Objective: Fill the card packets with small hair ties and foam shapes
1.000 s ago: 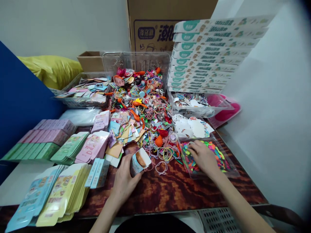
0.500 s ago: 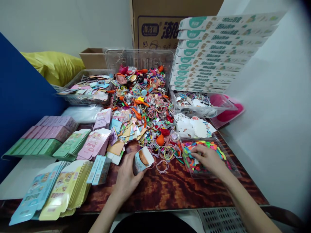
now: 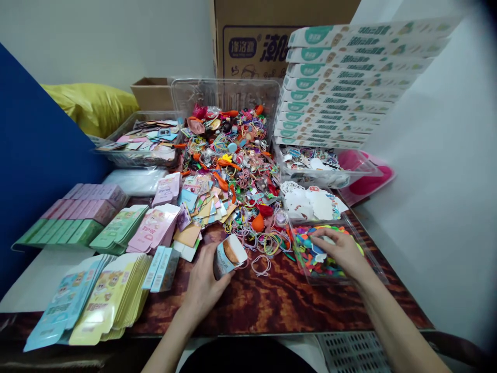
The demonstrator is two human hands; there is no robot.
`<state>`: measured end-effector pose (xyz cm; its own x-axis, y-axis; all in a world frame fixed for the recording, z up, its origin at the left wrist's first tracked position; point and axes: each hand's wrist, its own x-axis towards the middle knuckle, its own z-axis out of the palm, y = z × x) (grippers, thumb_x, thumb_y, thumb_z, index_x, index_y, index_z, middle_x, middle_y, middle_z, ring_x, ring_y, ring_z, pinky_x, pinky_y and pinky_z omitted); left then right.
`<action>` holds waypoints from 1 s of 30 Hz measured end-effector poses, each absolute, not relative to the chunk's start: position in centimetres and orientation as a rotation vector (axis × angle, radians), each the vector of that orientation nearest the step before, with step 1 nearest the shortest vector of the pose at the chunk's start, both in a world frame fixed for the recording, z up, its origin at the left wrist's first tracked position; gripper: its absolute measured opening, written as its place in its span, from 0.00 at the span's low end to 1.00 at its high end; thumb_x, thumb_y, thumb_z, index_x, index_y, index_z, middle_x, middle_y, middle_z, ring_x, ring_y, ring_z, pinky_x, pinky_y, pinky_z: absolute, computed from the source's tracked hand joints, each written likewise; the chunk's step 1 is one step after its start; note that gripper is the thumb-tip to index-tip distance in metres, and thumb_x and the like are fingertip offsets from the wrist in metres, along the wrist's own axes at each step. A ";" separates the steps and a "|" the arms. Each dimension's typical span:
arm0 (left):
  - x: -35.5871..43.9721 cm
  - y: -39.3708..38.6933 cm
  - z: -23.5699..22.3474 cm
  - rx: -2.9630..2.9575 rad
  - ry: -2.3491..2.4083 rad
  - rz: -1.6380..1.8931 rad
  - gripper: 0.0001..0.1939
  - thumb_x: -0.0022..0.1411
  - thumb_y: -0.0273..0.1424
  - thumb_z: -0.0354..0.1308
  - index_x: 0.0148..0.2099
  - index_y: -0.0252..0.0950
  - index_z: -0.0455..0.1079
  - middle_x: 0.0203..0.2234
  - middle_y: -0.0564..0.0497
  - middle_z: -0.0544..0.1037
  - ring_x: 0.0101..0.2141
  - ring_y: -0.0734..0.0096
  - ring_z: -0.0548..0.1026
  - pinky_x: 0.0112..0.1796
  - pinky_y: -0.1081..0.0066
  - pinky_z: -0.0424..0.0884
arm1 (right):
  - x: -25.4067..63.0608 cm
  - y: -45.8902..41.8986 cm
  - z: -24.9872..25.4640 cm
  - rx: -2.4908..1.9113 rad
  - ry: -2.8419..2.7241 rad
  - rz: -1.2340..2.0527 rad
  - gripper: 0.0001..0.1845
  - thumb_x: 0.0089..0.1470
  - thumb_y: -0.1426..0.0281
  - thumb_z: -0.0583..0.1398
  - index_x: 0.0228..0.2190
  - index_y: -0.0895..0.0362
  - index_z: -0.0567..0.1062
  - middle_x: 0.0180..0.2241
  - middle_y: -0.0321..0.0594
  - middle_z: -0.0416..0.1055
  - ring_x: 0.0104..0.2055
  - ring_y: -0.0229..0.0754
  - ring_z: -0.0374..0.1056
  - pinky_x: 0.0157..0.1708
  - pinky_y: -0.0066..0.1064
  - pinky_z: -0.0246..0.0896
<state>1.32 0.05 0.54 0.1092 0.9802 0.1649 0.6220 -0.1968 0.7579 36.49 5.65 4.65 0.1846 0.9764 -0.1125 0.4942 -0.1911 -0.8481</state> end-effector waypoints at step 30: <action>3.4 0.0 0.8 1.827 1.674 1.075 0.31 0.56 0.26 0.60 0.61 0.37 0.56 0.51 0.41 0.71 0.53 0.54 0.71 0.52 0.55 0.70 | 18.8 3.1 6.6 -1.168 -2.087 0.316 0.07 0.61 0.71 0.58 0.32 0.55 0.76 0.48 0.49 0.71 0.54 0.56 0.63 0.52 0.51 0.61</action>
<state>3.45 0.02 0.78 -0.0330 0.9682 0.2482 0.6284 -0.1730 0.7584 18.79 3.15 6.63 -0.3369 0.8184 0.4655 0.6437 0.5610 -0.5205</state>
